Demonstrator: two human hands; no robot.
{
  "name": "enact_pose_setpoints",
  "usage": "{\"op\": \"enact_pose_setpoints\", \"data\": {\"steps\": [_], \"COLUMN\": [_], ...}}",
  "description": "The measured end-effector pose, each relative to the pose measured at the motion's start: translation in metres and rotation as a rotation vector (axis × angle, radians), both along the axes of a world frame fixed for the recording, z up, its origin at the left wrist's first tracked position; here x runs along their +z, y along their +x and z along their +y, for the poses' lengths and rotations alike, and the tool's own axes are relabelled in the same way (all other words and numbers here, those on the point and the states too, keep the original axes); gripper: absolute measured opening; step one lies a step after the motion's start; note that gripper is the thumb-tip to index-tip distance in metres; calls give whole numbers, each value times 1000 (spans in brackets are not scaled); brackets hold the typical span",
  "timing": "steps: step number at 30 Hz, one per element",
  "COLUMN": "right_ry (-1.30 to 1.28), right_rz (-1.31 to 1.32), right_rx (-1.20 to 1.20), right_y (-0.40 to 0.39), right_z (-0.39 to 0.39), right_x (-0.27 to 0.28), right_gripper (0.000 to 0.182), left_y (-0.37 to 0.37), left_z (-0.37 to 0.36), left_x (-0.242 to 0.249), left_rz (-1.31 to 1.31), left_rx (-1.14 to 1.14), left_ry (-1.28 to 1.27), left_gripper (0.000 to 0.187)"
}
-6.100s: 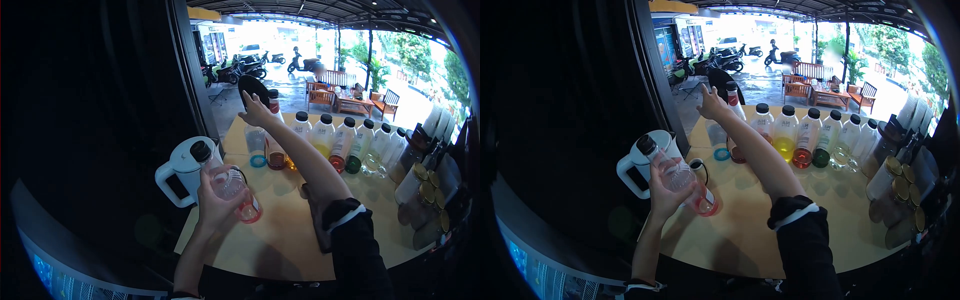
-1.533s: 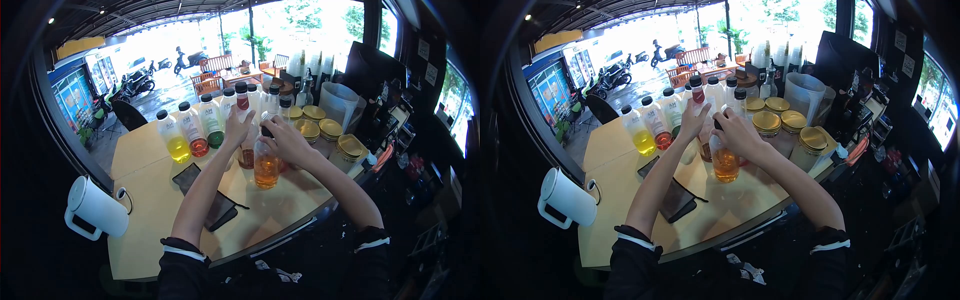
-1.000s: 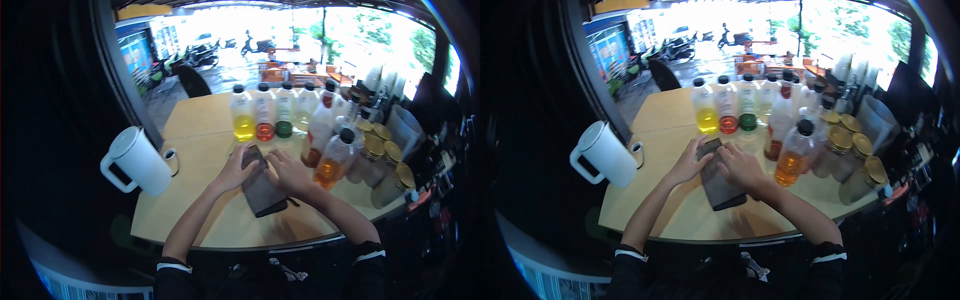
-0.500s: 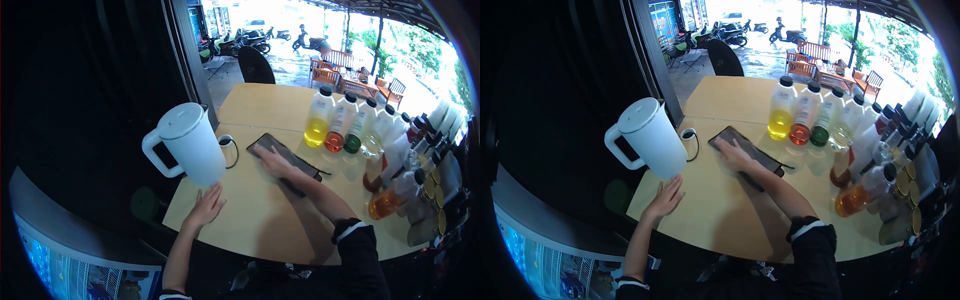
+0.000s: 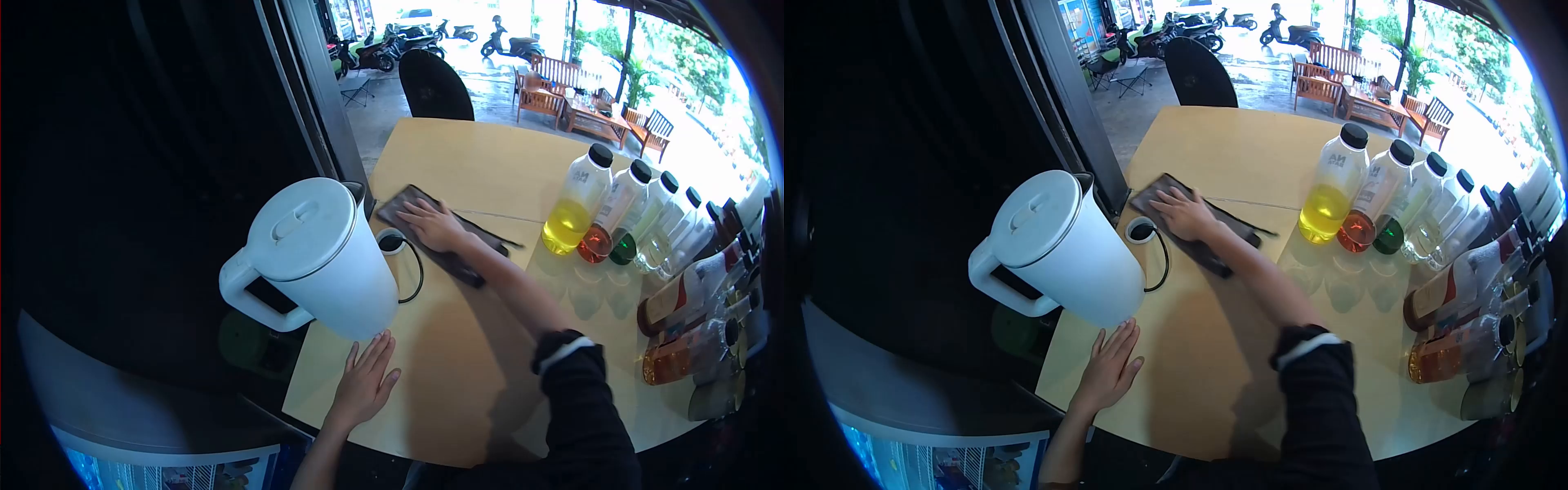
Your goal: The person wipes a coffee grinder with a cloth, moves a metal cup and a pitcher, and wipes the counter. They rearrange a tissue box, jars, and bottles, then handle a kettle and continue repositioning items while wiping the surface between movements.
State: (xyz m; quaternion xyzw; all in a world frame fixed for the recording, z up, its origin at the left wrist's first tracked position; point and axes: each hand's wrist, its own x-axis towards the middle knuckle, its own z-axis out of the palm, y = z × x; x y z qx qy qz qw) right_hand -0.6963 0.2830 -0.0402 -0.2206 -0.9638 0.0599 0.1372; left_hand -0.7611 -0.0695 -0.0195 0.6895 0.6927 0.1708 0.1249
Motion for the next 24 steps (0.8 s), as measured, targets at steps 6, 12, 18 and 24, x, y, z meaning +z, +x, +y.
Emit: {"op": "enact_pose_setpoints", "data": {"steps": [6,12,18,24], "right_ry": [48,36,42,22], "right_rz": [-50,24,-91,139], "right_rx": [155,-291,-139,-296], "right_y": [-26,80,114,163], "right_z": [7,32,-59,-22], "right_x": [1,1,4,-19], "right_gripper": [46,47,51,51], "left_y": [2,0,0,1], "left_z": [1,-1,-2,-3], "left_x": [1,-3,-4,-4], "left_rz": [-2,28,25,34], "left_rx": [8,9,-6,26], "left_ry": [0,29,70,143], "left_gripper": [55,55,55,50]}}
